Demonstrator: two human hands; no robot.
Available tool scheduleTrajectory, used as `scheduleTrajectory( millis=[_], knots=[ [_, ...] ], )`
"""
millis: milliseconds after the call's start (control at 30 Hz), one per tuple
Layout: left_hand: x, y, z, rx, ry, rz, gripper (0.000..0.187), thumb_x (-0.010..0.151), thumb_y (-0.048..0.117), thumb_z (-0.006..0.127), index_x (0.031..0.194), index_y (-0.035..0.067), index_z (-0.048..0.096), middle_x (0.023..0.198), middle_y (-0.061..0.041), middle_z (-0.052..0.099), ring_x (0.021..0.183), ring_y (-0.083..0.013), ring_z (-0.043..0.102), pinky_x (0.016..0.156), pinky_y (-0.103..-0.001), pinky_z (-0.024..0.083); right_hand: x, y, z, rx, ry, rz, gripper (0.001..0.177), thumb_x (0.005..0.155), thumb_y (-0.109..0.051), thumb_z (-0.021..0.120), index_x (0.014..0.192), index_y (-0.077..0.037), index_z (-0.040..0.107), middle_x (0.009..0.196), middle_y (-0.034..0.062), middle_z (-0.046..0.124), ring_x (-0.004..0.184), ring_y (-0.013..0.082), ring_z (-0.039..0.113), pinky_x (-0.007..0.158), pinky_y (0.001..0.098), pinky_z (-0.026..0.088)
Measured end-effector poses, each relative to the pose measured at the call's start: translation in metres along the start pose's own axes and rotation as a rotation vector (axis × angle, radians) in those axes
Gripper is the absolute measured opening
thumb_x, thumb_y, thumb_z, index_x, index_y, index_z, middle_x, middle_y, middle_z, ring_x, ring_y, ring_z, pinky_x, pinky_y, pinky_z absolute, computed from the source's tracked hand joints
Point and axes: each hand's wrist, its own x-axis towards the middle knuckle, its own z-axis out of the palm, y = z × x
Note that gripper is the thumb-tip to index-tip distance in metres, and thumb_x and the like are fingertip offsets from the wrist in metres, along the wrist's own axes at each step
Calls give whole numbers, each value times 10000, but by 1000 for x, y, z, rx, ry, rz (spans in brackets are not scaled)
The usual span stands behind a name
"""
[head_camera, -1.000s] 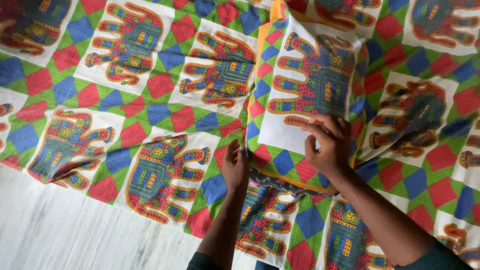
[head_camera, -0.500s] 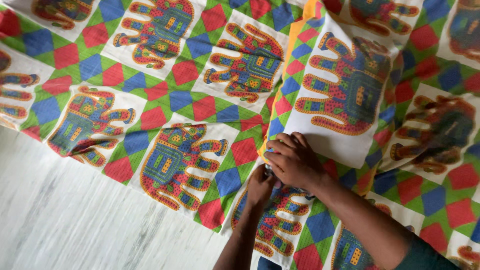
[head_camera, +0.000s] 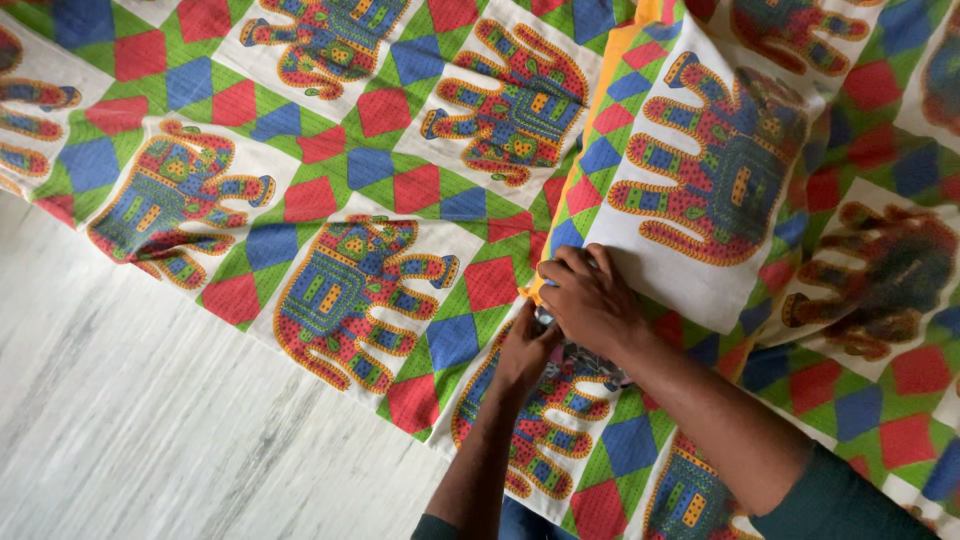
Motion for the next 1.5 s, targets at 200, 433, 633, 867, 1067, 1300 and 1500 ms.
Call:
scheduleTrajectory(
  millis=[200,433,633,867,1067,1300,1500],
  knots=[
    [-5,15,15,163,106,11,344,909,250,667,1136,-9,654,767,-94,697,659,-183,650,600,-342,510,-1,10,-12,168,132,-30,91,790,-123,693,853,-72,735,1027,4,706,1073,237,592,901,476,405],
    [-26,45,32,209,166,151,348,853,236,660,1168,101,720,827,-77,773,717,-140,722,684,-328,555,3,32,-22,159,173,-38,71,773,-84,658,844,-91,650,918,29,657,1011,259,607,834,440,428],
    [-47,71,39,336,242,116,350,876,284,677,1182,129,744,769,-119,761,676,-201,744,663,-372,558,18,46,-25,114,238,-50,71,818,-91,672,809,-71,604,878,74,632,965,299,596,807,444,457],
    [-61,76,44,572,283,300,389,905,335,665,1268,204,717,798,-171,736,724,-361,727,686,-480,561,33,87,-31,72,240,-63,125,840,-88,710,802,-71,592,861,83,626,950,318,590,835,437,484],
    [-72,75,51,739,296,231,433,923,424,663,1332,281,677,714,-173,698,646,-390,692,644,-510,548,39,112,-28,-51,209,-47,119,819,-101,725,799,-86,608,877,60,644,974,310,598,836,453,477],
    [-77,49,49,875,268,298,444,973,401,631,1402,288,618,632,-144,680,590,-349,658,764,-467,457,44,125,-40,-93,87,194,71,806,-141,762,786,-109,702,926,61,714,989,323,608,829,477,479],
    [-74,20,39,868,246,233,391,973,415,629,1351,319,665,693,-110,705,653,-317,666,798,-429,427,37,115,-29,-62,112,137,114,866,-178,761,809,-94,709,913,60,704,979,308,623,846,462,508]
  ],
)
